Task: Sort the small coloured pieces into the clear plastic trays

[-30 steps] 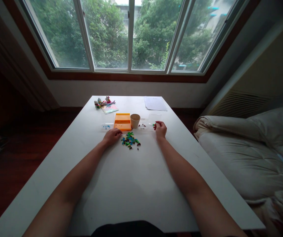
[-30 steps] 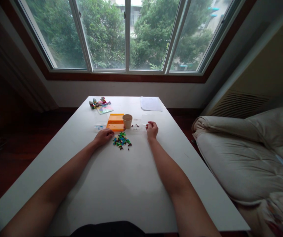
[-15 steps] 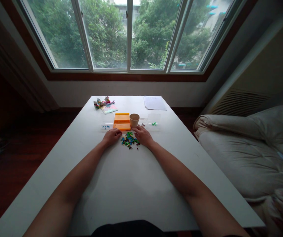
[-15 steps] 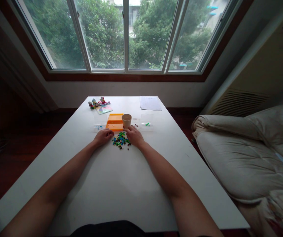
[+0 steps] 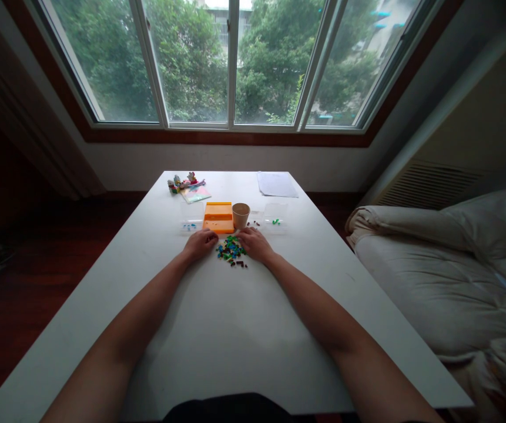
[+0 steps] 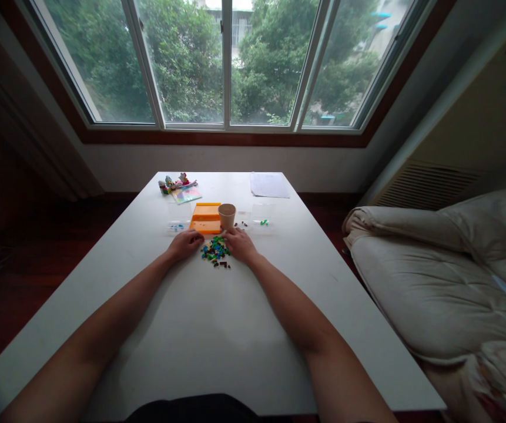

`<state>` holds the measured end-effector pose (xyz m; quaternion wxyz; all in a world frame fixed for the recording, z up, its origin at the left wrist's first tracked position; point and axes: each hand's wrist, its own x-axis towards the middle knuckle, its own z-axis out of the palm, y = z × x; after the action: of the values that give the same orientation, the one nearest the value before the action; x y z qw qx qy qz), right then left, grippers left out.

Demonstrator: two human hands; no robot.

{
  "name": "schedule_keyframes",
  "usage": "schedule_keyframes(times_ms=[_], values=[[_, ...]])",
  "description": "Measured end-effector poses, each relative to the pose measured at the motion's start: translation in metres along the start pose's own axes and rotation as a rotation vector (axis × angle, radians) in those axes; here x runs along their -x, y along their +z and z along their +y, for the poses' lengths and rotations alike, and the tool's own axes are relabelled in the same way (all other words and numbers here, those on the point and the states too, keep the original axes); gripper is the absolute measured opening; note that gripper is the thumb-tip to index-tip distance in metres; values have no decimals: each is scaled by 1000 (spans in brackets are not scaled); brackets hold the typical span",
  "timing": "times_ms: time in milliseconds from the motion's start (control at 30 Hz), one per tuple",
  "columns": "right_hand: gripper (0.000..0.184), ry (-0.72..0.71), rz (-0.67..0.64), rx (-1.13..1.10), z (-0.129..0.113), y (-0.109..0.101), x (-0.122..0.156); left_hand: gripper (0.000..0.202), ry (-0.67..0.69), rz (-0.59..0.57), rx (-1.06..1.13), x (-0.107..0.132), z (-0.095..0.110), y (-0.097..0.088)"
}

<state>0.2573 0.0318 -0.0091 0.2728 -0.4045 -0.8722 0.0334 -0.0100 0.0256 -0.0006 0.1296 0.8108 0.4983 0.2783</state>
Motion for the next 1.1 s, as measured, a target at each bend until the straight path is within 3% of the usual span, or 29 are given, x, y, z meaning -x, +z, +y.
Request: schedule_keyframes(times_ms=[200, 400, 600, 1100], values=[[20, -84, -3, -130, 1, 0, 2, 23, -3, -6, -12, 0, -2, 1], [32, 21, 45, -119, 1, 4, 0, 24, -2, -8, -15, 0, -2, 1], [38, 4, 10, -63, 1, 5, -3, 24, 1, -3, -2, 0, 1, -1], [19, 32, 16, -29, 0, 0, -1, 23, -3, 1, -18, 0, -1, 1]])
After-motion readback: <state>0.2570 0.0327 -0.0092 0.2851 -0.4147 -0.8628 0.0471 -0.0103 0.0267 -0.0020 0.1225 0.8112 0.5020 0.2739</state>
